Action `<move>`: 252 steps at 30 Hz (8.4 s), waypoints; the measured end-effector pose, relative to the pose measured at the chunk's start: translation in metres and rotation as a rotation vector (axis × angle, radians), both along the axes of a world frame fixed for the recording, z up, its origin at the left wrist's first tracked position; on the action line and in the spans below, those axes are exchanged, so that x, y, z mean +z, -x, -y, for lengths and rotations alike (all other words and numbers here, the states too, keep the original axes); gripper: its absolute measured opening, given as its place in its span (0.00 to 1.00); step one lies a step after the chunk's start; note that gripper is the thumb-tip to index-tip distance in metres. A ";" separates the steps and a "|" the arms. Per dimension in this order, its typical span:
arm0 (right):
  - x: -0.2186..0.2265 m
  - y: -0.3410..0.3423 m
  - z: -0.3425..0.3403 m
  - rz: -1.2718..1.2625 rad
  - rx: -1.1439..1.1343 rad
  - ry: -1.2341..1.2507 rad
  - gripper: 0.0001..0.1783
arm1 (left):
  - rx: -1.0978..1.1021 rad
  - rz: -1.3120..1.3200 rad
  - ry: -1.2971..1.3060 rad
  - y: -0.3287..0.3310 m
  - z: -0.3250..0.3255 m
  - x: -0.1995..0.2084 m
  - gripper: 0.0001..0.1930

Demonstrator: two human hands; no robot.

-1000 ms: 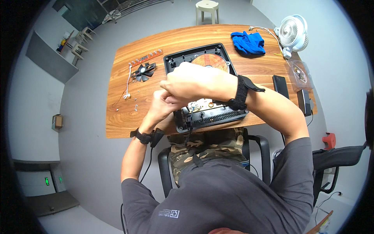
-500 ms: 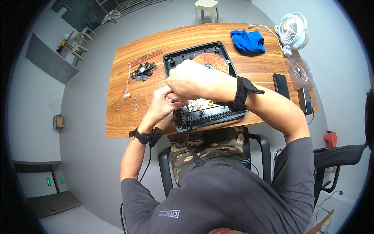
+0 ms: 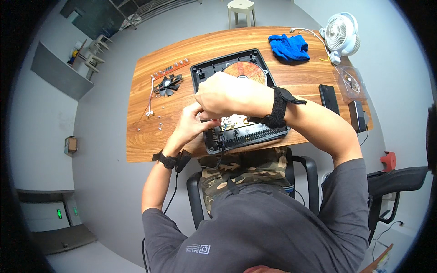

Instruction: The person wipes the exterior of a black electronic device with a blue cloth, then opens the casing to reveal internal components. They place a copper heatsink and fan assembly onto the device and use a screwdriver to secure it with screws.

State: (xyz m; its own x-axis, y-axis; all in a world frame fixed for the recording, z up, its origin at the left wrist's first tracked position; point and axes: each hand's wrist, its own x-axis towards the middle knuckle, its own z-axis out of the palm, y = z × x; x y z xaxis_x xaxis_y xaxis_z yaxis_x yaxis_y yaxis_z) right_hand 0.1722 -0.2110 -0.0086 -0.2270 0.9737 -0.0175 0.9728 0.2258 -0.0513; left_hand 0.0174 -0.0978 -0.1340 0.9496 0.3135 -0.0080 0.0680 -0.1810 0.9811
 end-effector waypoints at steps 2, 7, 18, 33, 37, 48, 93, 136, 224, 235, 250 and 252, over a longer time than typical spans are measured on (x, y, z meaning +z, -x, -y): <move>-0.002 0.000 0.002 0.005 0.004 -0.027 0.15 | 0.004 0.006 -0.071 0.001 -0.003 -0.005 0.14; 0.005 0.005 0.015 -0.025 0.005 -0.045 0.14 | -0.018 0.051 -0.341 0.005 -0.010 0.001 0.16; 0.001 0.008 0.003 -0.029 -0.016 0.021 0.11 | -0.035 -0.078 -0.315 0.001 0.004 0.012 0.13; -0.001 0.001 0.010 -0.107 0.071 -0.053 0.11 | -0.073 -0.042 -0.139 0.000 0.001 0.006 0.20; -0.003 0.005 0.007 -0.093 0.016 -0.054 0.11 | -0.053 -0.088 -0.117 0.000 -0.004 0.000 0.20; 0.000 0.007 0.008 -0.085 0.070 0.054 0.10 | -0.070 -0.015 -0.167 0.004 -0.004 -0.005 0.29; 0.023 -0.020 0.023 -0.163 -0.001 -0.049 0.09 | 0.021 0.075 -0.671 -0.008 0.017 0.060 0.09; -0.190 -0.152 0.158 -0.264 -1.047 -0.038 0.28 | 0.022 -0.149 -0.913 -0.139 -0.060 -0.008 0.16; -0.145 -0.083 0.114 -0.746 -0.563 -0.169 0.36 | -0.008 -0.349 -0.757 -0.062 -0.012 0.006 0.49; -0.136 -0.081 0.107 -0.765 -0.606 -0.200 0.31 | 0.009 -0.470 -0.775 -0.062 -0.005 0.014 0.52; -0.146 -0.078 0.113 -0.783 -0.566 -0.229 0.30 | -0.091 -0.502 -0.757 -0.063 -0.011 0.007 0.49; -0.148 -0.079 0.115 -0.765 -0.549 -0.232 0.30 | -0.106 -0.505 -0.738 -0.063 -0.010 0.009 0.50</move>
State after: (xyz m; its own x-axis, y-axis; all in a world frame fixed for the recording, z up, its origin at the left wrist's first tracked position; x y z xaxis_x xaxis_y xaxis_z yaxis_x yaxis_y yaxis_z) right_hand 0.2509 -0.3255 -0.1561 0.3898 0.9084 0.1515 0.6676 -0.1654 -0.7259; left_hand 0.0806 -0.0875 -0.1249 0.9117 0.3155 -0.2633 0.4068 -0.7830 0.4705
